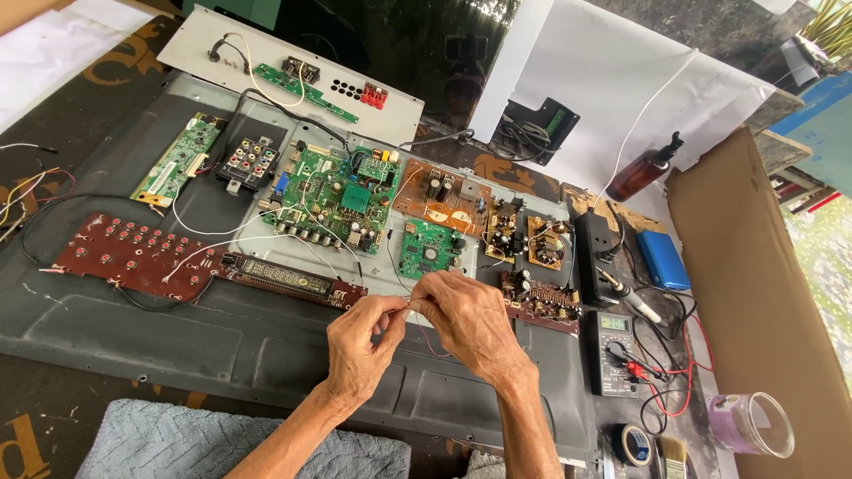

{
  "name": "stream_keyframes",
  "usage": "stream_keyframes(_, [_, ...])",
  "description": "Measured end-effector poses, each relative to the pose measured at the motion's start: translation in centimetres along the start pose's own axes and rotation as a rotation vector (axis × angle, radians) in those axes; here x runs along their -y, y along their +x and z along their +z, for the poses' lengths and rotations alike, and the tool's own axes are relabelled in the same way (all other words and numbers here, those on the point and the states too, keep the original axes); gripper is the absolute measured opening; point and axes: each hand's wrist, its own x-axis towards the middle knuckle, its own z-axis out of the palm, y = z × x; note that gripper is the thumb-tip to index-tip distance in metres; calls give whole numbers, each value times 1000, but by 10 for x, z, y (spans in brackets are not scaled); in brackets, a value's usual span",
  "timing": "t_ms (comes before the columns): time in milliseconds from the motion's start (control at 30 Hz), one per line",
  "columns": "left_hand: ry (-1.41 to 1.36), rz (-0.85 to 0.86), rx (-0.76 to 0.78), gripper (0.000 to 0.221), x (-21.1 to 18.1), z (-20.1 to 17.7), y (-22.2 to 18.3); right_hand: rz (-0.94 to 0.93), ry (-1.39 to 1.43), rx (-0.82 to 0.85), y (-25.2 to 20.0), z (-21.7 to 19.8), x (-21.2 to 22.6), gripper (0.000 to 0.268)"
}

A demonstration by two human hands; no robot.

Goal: Connecting and organizing internal wiring on various circuit boards of a disassembled television.

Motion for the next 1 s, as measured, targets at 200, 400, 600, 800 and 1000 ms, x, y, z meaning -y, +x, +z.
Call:
stream_keyframes(200, [12,23,-9,14,2,1,0,72,1,15,-1,2,0,18])
stream_keyframes(400, [-27,13,0,13,-3,-1,5,92,7,5,0,6,-1,20])
stream_keyframes(600, [-27,1,-3,8,0,-1,2,42,-12,-12,0,4,1,23])
stream_keyframes(800, [-25,4,6,11,0,-1,1,27,-4,-19,-1,4,1,23])
stream_keyframes(1000, [-27,-8,5,12,1,0,0,25,6,-3,-1,3,1,21])
